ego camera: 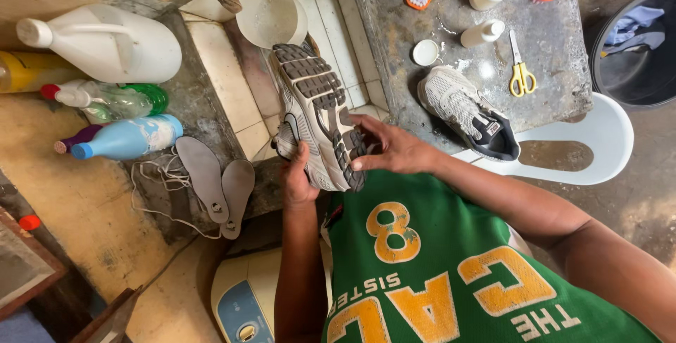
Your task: The person removes the laces from a pair of white sneakers and places them on the counter. They then remove the insoles from both shoes and set them aside. The person proceeds to scrub the exterior of the shoes using a brush and a cleaning solution from a small bottle.
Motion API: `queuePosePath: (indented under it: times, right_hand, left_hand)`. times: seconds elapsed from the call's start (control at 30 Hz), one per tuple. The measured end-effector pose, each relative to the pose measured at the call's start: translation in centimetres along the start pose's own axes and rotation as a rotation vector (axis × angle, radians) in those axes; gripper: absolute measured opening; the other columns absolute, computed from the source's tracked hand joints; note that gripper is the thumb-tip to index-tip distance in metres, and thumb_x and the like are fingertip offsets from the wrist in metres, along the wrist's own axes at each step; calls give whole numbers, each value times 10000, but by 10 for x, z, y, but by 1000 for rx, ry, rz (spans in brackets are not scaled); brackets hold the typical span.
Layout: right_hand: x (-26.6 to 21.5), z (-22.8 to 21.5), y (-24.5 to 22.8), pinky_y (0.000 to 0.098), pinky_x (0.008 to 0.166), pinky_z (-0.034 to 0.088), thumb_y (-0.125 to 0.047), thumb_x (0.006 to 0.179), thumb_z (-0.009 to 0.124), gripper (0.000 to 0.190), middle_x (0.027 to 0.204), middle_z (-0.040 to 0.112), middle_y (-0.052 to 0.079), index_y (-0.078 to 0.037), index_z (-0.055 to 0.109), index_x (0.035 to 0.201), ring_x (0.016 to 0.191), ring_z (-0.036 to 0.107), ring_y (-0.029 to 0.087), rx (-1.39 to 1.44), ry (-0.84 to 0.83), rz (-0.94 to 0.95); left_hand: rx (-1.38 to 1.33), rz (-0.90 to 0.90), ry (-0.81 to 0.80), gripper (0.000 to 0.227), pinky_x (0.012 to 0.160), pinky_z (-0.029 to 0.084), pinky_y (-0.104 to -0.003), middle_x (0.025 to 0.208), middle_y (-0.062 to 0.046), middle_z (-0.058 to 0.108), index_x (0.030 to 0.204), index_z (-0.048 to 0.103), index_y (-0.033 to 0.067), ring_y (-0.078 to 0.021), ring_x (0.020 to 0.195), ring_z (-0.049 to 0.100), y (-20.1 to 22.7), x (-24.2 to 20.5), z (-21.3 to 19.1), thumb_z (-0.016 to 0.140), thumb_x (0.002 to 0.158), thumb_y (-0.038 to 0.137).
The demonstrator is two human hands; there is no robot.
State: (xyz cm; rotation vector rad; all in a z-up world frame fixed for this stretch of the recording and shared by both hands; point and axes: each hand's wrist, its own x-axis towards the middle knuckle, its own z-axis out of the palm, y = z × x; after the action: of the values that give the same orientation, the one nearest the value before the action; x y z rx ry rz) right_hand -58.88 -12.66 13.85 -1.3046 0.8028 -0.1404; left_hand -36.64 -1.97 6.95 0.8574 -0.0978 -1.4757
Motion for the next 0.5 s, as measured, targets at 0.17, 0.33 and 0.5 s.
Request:
queuePosePath:
  times: [0.17,0.33,0.5]
  right_hand:
    - [3,4,11,383,1055,498,-294,928,740,833,1365,635,181,-49,311,1598,1226,603,264,286,-48,-44]
    - [12,-9,30,356,1000,550,-286,1004,656,708,1455,562,88,-84,339,1603,1270,587,182,514,-129,-10]
    - [0,-21,23,343,990,538,-283,992,641,593,1434,584,93,-76,446,1511,1186,635,177,55,16,-27]
  left_hand:
    - [-224,7,-215,657,1189,383,-473,1504,-160,540,1523,436,-45,-318,1385,516,10,2,-6,676,992,258]
    - [230,64,-295,727,1280,277,-404,1594,-118,459,1550,382,-59,-255,1503,420,23,-5,2,668,985,297]
    - [545,39,-307,657,1186,383,-389,1477,-130,564,1506,465,-69,-241,1361,529,46,-16,21,664,1017,322]
